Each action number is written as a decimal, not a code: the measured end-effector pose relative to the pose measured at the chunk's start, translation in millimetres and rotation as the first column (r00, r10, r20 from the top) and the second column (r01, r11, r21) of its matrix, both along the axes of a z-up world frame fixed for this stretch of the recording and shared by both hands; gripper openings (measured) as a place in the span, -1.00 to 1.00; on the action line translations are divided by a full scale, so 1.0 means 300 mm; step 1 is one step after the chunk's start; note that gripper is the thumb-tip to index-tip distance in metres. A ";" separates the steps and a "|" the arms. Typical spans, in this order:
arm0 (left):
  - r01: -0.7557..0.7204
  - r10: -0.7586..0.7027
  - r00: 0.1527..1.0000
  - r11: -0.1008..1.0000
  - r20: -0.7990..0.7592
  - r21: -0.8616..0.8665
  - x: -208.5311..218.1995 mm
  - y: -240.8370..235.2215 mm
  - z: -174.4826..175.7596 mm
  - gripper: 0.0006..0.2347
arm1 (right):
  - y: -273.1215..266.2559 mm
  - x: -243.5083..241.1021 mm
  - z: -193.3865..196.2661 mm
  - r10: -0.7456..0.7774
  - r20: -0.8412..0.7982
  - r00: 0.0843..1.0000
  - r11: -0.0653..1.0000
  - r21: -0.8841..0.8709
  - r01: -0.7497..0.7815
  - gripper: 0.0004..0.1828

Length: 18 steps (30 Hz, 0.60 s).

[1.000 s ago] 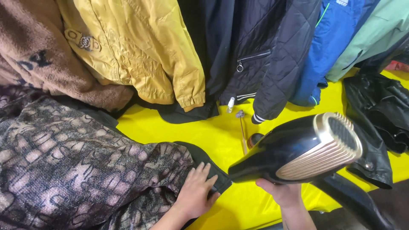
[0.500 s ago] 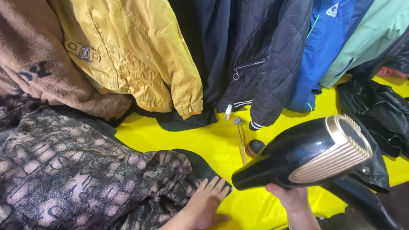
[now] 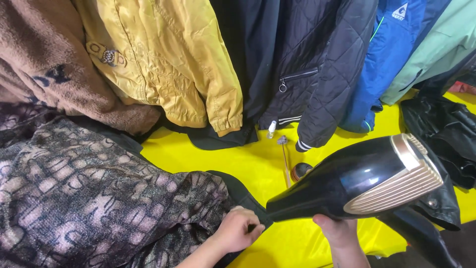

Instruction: The person applies a liquid from a small bottle to the edge of a patterned fabric, rubs the area with their fingers, and then uses a hairdryer to heat the treated section. They repeat the rubbing and heating process on the fabric edge.

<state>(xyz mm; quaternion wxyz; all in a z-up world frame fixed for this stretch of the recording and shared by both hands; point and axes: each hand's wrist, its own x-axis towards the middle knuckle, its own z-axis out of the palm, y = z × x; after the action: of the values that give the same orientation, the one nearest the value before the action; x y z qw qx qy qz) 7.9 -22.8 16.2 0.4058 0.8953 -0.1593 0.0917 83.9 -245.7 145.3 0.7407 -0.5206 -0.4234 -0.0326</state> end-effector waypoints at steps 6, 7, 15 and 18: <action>-0.143 0.145 0.988 0.989 0.052 -0.044 -0.002 -0.011 -0.012 -0.79 | -0.019 -0.007 -0.001 -0.210 0.064 0.976 0.971 -0.098 0.216 -0.23; -0.167 0.171 0.976 0.985 0.136 -0.045 -0.004 -0.012 -0.012 -0.85 | -0.031 -0.006 -0.020 -0.344 0.065 0.937 0.920 -0.176 0.350 -0.21; -0.188 0.269 0.906 0.948 -0.328 0.259 -0.011 -0.001 0.138 -0.50 | -0.051 0.009 -0.064 -0.142 -0.142 0.980 0.978 -0.173 0.116 -0.08; -0.128 0.162 0.964 0.978 -0.209 0.166 -0.016 0.014 0.088 -0.49 | -0.046 0.004 -0.057 -0.288 -0.079 0.954 0.926 -0.276 0.257 -0.07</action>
<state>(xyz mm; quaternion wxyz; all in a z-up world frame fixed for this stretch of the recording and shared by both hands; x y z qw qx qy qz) 3.1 -18.6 42.5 0.3442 0.9373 -0.0534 0.0087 85.1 -259.5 128.2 0.6773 -0.6688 -0.3027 -0.0480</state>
